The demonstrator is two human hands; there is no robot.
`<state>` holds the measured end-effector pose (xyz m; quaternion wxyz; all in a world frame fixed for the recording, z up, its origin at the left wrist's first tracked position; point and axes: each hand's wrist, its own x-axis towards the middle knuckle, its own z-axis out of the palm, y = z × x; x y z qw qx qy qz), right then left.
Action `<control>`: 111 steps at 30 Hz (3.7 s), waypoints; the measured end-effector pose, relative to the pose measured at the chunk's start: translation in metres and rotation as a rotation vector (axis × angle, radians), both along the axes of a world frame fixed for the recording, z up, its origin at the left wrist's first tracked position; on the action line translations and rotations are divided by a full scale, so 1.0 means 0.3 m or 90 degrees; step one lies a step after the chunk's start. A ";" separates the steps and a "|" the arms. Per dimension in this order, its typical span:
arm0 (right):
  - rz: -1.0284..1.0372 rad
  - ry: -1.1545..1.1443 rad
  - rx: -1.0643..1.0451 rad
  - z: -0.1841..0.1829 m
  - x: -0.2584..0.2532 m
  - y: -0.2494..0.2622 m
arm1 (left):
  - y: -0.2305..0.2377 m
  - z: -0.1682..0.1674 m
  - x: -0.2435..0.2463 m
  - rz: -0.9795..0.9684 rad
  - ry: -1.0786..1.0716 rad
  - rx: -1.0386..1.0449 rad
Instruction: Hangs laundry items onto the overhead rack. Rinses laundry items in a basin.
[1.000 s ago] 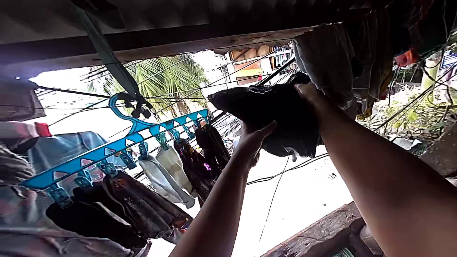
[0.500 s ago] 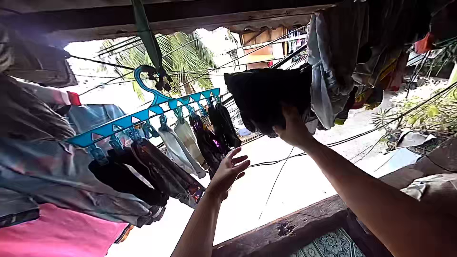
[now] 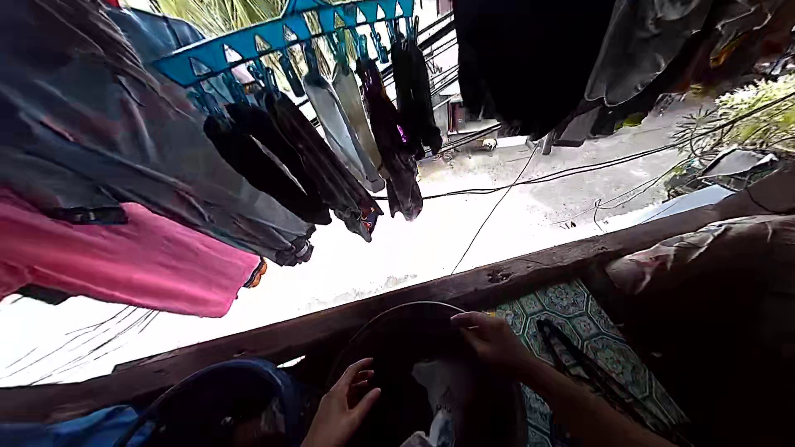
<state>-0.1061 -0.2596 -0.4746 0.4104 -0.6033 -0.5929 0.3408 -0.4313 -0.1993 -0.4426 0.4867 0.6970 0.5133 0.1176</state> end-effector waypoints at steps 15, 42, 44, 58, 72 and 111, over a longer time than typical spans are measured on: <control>0.271 -0.509 -0.644 -0.193 -0.468 -0.132 | -0.340 -0.265 -0.258 -0.223 0.165 0.303; 0.089 -0.245 -0.488 -0.305 -0.605 -0.020 | -0.301 -0.307 -0.310 -0.338 0.178 0.301; 0.054 -0.174 -0.466 -0.256 -0.570 -0.060 | -0.304 -0.312 -0.316 -0.339 0.162 0.320; -0.534 0.392 -0.314 0.209 -0.335 -0.104 | -0.162 -0.180 -0.311 -0.166 -0.111 0.026; -0.264 0.567 -0.275 0.280 -0.393 -0.024 | -0.025 -0.240 0.013 -0.078 0.152 0.067; 0.049 -0.301 -0.554 -0.046 -0.451 -0.162 | 0.046 0.024 -0.093 -0.005 -0.407 -0.011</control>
